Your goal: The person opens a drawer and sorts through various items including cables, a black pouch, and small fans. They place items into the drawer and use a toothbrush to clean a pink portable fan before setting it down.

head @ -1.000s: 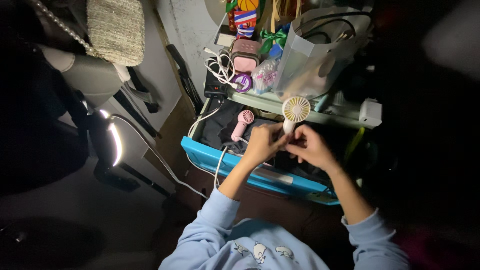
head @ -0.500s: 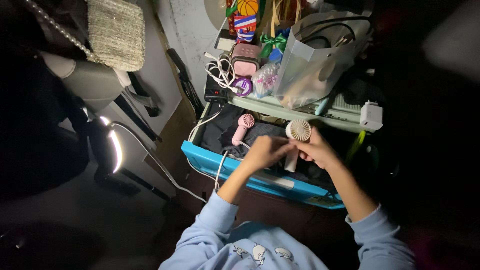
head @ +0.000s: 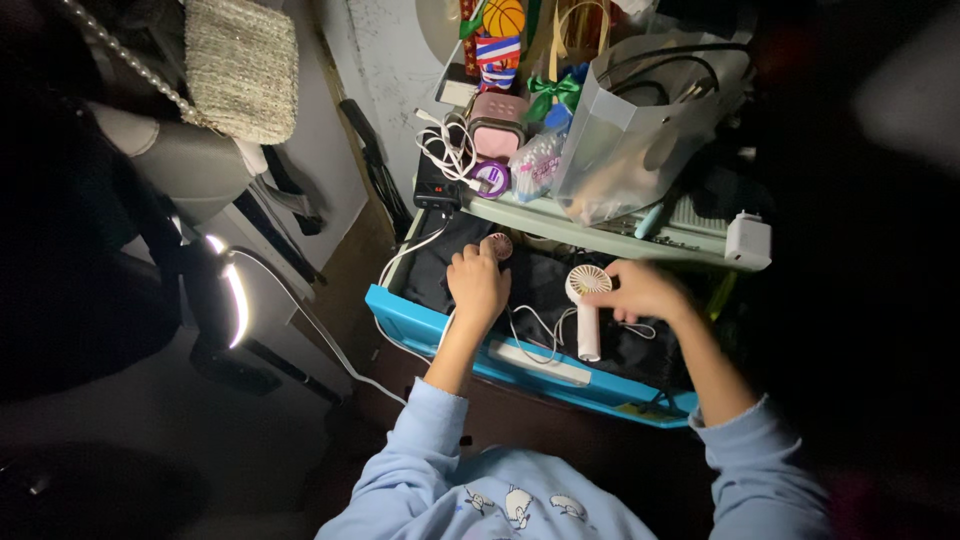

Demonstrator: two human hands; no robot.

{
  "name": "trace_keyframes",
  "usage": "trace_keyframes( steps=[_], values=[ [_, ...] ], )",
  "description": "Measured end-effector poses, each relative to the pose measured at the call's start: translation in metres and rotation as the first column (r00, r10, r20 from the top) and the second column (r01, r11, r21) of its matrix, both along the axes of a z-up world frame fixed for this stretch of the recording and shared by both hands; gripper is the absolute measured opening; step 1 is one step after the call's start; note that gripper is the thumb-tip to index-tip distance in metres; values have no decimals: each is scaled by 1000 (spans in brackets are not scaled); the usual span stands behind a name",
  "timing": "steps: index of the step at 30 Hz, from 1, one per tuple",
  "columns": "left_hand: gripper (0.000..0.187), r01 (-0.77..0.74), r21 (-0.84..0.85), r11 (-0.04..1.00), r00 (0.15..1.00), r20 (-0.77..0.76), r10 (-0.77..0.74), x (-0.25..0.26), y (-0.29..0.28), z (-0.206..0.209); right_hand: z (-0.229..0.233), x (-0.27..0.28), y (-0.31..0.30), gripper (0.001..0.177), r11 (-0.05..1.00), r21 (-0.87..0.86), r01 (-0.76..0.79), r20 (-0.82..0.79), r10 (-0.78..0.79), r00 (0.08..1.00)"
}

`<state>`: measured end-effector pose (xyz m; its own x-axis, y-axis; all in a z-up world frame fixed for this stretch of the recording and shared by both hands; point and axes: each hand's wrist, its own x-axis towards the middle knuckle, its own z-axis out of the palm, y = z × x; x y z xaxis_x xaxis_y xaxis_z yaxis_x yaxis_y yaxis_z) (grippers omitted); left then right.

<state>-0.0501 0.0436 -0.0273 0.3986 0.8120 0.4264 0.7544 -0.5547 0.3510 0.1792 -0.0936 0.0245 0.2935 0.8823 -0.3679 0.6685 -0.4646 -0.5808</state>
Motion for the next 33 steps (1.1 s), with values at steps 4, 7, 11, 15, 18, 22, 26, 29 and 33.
trace_keyframes(
  steps=[4,7,11,15,18,22,26,29,33],
  values=[
    [69,-69,-51,996,998,9,70,6,7,-12,-13,50,18,43,953,265,149,6,-156,988],
    [60,-110,-59,992,993,-43,108,10,15,-26,15,53,31,35,772,624,122,218,-322,921],
    [36,-175,8,985,984,-43,175,17,22,-46,19,47,43,33,593,805,-1,340,-460,821],
    [30,-144,49,988,989,-20,145,17,22,-51,1,50,42,32,655,750,91,373,-533,760],
    [32,-81,55,995,994,79,77,17,15,-46,-5,54,47,36,632,739,231,233,-563,793],
    [40,8,29,1000,943,333,-17,16,6,-38,-10,56,47,46,535,816,221,131,-544,829],
    [39,191,-18,981,806,574,-146,17,10,-47,-11,59,48,53,452,852,263,37,-552,833],
    [37,366,-77,927,634,750,-188,22,9,-62,-19,65,48,56,364,918,154,89,-569,818],
    [40,695,-265,668,323,946,39,28,5,-67,-39,66,44,61,305,913,270,-112,-449,886]
  ],
)
